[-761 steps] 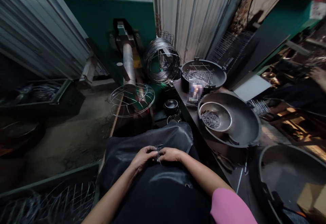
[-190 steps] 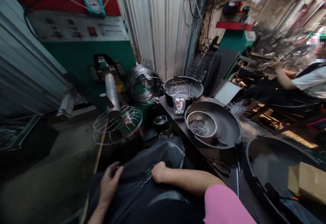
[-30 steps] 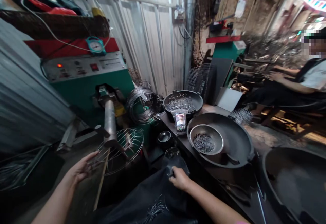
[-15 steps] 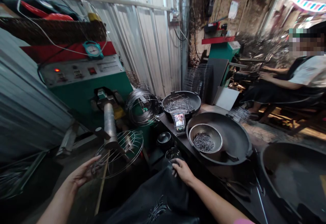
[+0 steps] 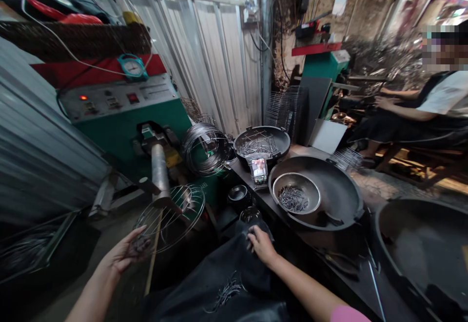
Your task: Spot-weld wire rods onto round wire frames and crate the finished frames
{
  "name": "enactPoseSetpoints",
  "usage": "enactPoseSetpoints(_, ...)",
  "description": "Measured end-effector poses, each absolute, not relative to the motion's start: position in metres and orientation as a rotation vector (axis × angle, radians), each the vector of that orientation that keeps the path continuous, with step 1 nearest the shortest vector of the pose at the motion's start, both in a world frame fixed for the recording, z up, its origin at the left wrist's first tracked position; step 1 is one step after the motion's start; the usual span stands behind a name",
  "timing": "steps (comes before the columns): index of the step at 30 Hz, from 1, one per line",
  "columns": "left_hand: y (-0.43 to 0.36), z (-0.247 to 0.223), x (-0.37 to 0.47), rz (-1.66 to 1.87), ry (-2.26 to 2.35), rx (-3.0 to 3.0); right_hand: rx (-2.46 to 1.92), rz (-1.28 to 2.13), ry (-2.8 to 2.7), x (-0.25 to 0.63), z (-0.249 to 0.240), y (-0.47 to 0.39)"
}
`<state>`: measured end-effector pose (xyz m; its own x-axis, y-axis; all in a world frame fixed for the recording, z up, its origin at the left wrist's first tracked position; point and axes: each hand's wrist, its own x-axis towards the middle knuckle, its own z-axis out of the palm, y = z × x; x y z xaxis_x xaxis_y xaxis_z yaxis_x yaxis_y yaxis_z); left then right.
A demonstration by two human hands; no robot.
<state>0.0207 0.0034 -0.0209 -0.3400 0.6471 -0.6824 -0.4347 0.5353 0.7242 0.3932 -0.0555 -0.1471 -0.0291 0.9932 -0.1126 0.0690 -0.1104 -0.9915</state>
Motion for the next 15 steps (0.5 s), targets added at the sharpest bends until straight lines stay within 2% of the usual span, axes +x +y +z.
enactPoseSetpoints(3,0.001,-0.019,0.026,1.13,1.565,0.134,-1.384,1.274,-1.354,0.395,-0.157,-0.056)
enactPoseSetpoints(10,-0.005,-0.018,0.032,1.234,1.565,0.139,-1.348,1.492,-1.061,0.393,-0.143,-0.044)
enactPoseSetpoints(15,-0.009,-0.021,0.036,1.31,1.537,0.104,-1.275,1.531,-0.937,0.395,-0.132,-0.041)
